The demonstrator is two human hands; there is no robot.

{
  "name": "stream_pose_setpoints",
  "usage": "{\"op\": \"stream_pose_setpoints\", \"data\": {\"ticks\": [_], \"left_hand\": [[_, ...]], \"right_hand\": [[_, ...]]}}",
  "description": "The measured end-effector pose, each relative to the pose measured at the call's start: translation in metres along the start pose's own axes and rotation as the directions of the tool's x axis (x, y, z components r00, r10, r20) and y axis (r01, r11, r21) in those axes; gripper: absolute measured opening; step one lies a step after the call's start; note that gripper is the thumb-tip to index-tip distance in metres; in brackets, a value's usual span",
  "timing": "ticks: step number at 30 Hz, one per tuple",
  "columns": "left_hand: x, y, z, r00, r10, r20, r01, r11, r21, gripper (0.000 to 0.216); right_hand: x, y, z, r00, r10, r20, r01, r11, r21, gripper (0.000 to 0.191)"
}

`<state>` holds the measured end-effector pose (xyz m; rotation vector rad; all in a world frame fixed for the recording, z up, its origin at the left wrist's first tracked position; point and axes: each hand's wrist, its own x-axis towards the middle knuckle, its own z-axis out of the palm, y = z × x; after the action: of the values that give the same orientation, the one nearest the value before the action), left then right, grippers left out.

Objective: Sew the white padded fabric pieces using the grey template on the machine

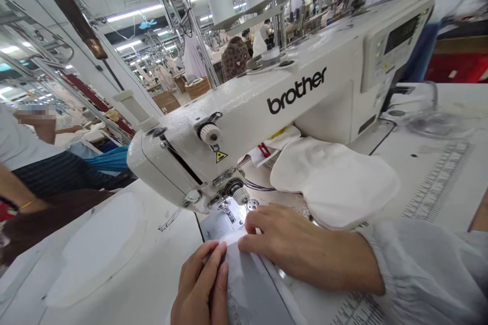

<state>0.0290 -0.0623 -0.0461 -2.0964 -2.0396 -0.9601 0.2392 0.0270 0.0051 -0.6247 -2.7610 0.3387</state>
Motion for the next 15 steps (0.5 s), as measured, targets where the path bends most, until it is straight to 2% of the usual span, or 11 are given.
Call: {"op": "stream_pose_setpoints", "data": {"ticks": [3,6,8,11,13,15], "left_hand": [[0.003,-0.004,-0.001,0.999,-0.038,0.018,0.038,0.999,0.010,0.033],[0.013,-0.012,-0.008,0.985,-0.099,0.141,0.098,0.995,0.017,0.039],[0.024,-0.015,-0.016,0.951,-0.141,0.276,0.145,0.989,0.006,0.041],[0.039,-0.013,-0.025,0.875,-0.198,0.441,0.236,0.971,-0.031,0.031],[0.043,-0.009,-0.028,0.846,-0.206,0.492,0.276,0.958,-0.074,0.028],[0.044,-0.004,-0.028,0.850,-0.202,0.487,0.285,0.953,-0.101,0.027]], "right_hand": [[0.000,-0.002,0.002,0.995,-0.097,-0.026,0.091,0.984,-0.150,0.018],[0.002,-0.004,0.003,0.986,-0.162,-0.031,0.152,0.965,-0.214,0.020],[0.003,-0.005,0.002,0.984,-0.175,-0.024,0.167,0.965,-0.202,0.019],[0.002,-0.005,0.001,0.985,-0.171,-0.014,0.166,0.970,-0.178,0.019],[0.002,-0.004,0.001,0.986,-0.165,-0.012,0.161,0.972,-0.170,0.021],[0.001,-0.004,0.002,0.987,-0.162,-0.018,0.156,0.972,-0.173,0.021]]}}
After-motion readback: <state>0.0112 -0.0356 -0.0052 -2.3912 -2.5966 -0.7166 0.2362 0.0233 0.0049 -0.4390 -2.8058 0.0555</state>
